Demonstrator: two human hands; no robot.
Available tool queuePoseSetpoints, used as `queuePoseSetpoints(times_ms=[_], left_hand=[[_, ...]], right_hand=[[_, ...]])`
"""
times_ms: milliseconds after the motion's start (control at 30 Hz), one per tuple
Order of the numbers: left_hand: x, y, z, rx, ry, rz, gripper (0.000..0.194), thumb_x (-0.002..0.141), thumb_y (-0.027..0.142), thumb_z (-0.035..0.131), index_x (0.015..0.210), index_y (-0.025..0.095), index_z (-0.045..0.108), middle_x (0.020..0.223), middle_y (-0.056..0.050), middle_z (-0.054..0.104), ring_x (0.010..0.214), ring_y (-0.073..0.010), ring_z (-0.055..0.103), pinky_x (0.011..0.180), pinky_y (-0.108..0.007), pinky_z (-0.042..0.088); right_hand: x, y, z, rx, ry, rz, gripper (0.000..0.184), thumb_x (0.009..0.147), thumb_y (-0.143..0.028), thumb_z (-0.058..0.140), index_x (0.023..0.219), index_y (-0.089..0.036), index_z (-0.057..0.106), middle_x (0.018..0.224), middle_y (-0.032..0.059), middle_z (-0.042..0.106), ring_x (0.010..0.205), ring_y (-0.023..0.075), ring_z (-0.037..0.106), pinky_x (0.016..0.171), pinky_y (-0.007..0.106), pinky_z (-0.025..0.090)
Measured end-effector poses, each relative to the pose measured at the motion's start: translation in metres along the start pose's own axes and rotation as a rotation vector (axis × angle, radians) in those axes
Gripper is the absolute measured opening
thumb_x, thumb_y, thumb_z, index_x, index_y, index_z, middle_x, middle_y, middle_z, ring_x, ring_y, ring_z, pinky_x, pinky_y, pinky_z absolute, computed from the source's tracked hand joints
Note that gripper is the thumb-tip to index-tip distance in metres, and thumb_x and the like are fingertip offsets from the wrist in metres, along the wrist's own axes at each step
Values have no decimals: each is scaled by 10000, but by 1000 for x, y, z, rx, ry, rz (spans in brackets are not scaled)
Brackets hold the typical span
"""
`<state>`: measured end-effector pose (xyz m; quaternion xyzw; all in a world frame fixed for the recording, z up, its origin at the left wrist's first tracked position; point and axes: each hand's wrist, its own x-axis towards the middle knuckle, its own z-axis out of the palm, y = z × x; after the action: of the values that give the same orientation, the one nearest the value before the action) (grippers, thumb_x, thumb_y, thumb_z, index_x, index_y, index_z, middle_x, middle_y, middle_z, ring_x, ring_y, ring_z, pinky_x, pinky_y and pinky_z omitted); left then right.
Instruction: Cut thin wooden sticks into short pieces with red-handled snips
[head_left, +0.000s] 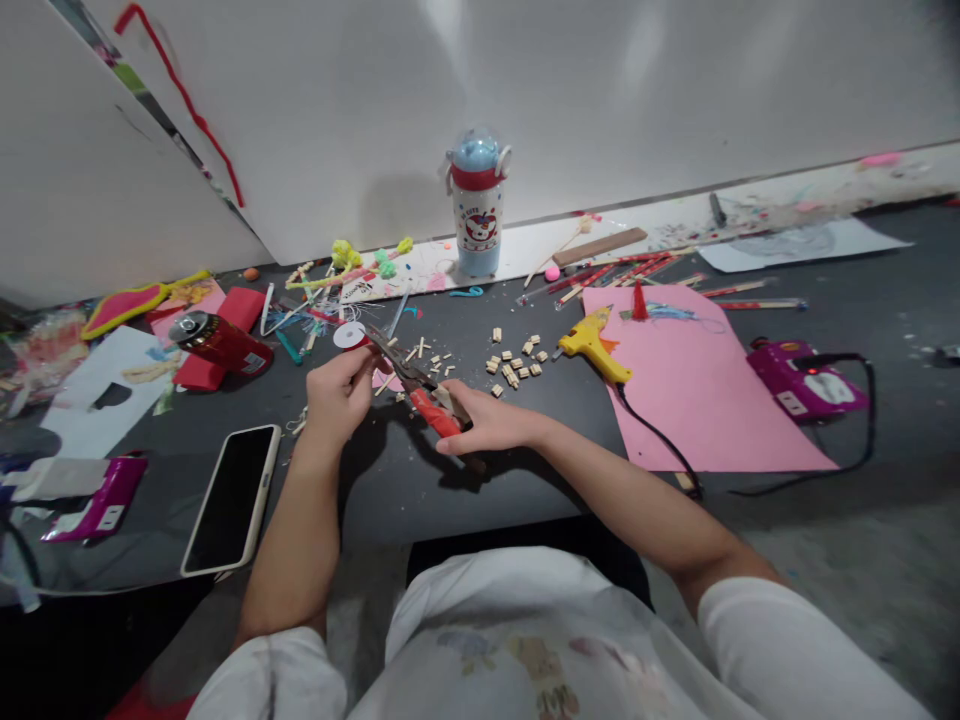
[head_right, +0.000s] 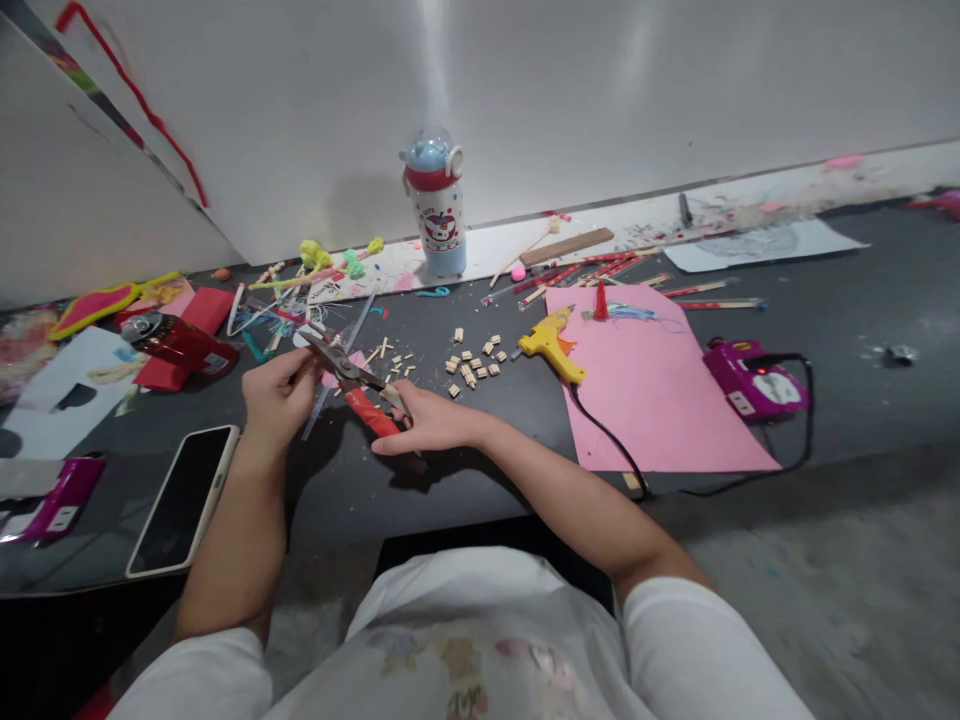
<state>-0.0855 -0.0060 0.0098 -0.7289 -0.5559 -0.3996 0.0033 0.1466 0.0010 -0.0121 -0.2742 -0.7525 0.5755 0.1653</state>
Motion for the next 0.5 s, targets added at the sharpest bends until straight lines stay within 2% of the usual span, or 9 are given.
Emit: queuePoseSetpoints(times_ms=[267,500], left_hand=[[1,3,1,-13,11,-19,220,838,294,532,766,178,705,621,-14,651,529,-96,532,548,-201,409],[3,6,0,-2,-1,-37,227,833,295,531,702,162,661,527,17,547,472,-76,427,488,-199,321]], right_hand=[[-1,-1,-1,-52,15,-26,569,685,-526,676,1023,-174,382,798,-18,470,697,135,481,627,283,416],[-1,4,-1,-102,31,-42,572,679,-551,672,1015,-179,396,842,-2,470,705,129,461,625,277,414]])
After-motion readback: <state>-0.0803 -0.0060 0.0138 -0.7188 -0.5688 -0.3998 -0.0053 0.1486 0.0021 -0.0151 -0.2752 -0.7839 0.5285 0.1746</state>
